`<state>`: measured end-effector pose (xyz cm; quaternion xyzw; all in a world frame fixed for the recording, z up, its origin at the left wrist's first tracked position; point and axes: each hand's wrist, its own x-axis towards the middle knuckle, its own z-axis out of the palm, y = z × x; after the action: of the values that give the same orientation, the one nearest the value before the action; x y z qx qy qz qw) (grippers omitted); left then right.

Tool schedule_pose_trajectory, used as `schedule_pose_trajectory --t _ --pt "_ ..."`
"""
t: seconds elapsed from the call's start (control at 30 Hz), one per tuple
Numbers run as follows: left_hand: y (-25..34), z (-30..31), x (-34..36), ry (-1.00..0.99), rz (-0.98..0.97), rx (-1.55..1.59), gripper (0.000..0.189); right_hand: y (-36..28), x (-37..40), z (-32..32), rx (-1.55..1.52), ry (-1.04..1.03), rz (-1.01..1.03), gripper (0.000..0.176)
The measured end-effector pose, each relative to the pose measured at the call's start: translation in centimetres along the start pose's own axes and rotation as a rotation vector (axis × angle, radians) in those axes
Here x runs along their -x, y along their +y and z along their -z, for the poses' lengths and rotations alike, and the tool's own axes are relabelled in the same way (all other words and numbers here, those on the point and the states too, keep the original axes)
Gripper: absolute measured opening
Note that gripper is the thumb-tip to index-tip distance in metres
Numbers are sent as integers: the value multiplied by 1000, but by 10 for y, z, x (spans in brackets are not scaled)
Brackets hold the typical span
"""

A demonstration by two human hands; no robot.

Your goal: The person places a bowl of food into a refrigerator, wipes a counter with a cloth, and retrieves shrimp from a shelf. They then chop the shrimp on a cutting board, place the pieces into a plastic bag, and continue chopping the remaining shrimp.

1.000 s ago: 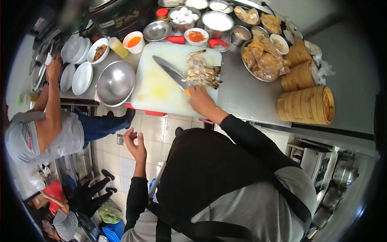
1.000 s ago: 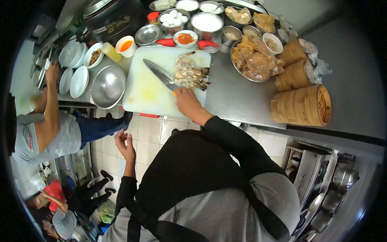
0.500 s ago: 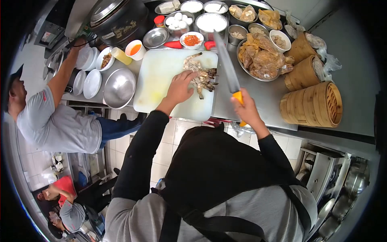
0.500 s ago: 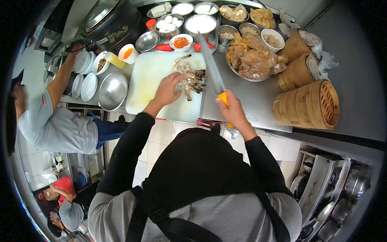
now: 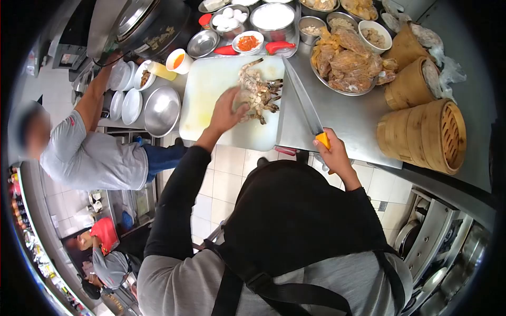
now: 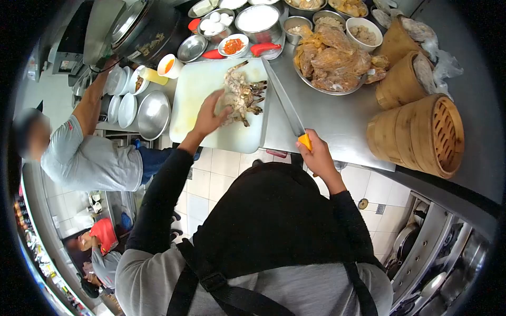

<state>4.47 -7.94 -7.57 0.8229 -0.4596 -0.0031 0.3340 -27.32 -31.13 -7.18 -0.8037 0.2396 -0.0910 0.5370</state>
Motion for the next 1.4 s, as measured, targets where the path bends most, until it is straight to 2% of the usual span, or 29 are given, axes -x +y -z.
schedule_pose_trajectory --t 0.03,0.1,0.13,0.2,0.23,0.3,0.33,0.37,0.43,0.47,0.57,0.6,0.7,0.73,0.77,0.83,0.9,1.0,1.03,1.07,1.13,1.23,1.3,1.33,1.37,1.4 --pt "2 -6 -11 -1 11 -12 55 3 -3 -1 -9 -12 2 36" --pt "5 -5 -29 -264 252 -87 54 7 -15 -2 -15 -41 58 36" --pt "-5 -4 -28 -259 269 -93 54 2 -20 1 -5 -85 46 36" --pt "-16 0 -16 -385 280 -21 53 2 -29 1 2 -108 78 36" --pt "-19 5 -6 -375 286 -28 53 1 -35 0 10 -101 112 36" --pt "-20 14 15 -288 423 -63 48 -5 -38 -5 4 -73 157 34" --pt "-24 16 26 -175 361 -72 42 -12 -38 -7 -14 -105 132 33" --pt "-28 17 36 -167 354 -64 42 -18 -38 -7 -24 -142 110 33" --pt "-6 28 43 131 255 -323 40 -23 -35 -17 -39 -166 53 33" --pt "-6 23 45 185 226 -282 35 -24 -33 -23 -70 -193 -9 34" --pt "16 -1 40 106 165 -311 32 -37 -30 -27 -55 -296 -129 34" --pt "15 -9 40 167 125 -315 25 -41 -28 -29 -46 -294 -124 34" --pt "-7 3 43 157 21 -267 21 -48 -24 -29 -36 -330 -201 36" --pt "-2 16 42 150 104 -111 18 -44 -23 -30 24 -298 -143 37" --pt "2 31 41 146 96 -105 18 -42 -21 -31 81 -264 -88 38" --pt "16 56 37 73 285 169 18 -49 -18 -29 111 -273 -87 37" --pt "21 57 39 30 300 202 23 -55 -16 -27 148 -289 -80 36" --pt "11 20 60 -28 -76 56 29 -61 -21 -24 267 -342 -6 31" --pt "12 11 68 -168 -42 43 28 -61 -24 -24 316 -275 3 29" --pt "12 5 78 -131 -79 -49 30 -63 -27 -23 365 -206 11 28" --pt "15 6 86 -93 -124 -137 32 -65 -35 -18 396 -198 38 27" --pt "15 22 88 -193 -85 -103 31 -64 -33 -17 421 -201 54 27" --pt "15 30 78 52 -76 -61 30 -64 -34 -18 421 -198 54 27" --pt "9 23 72 111 9 -96 31 -65 -31 -21 396 -204 11 27" --pt "8 16 67 114 13 -94 31 -65 -28 -23 374 -213 -32 28" --pt "9 9 61 25 -49 -143 31 -62 -25 -27 379 -217 -28 28"
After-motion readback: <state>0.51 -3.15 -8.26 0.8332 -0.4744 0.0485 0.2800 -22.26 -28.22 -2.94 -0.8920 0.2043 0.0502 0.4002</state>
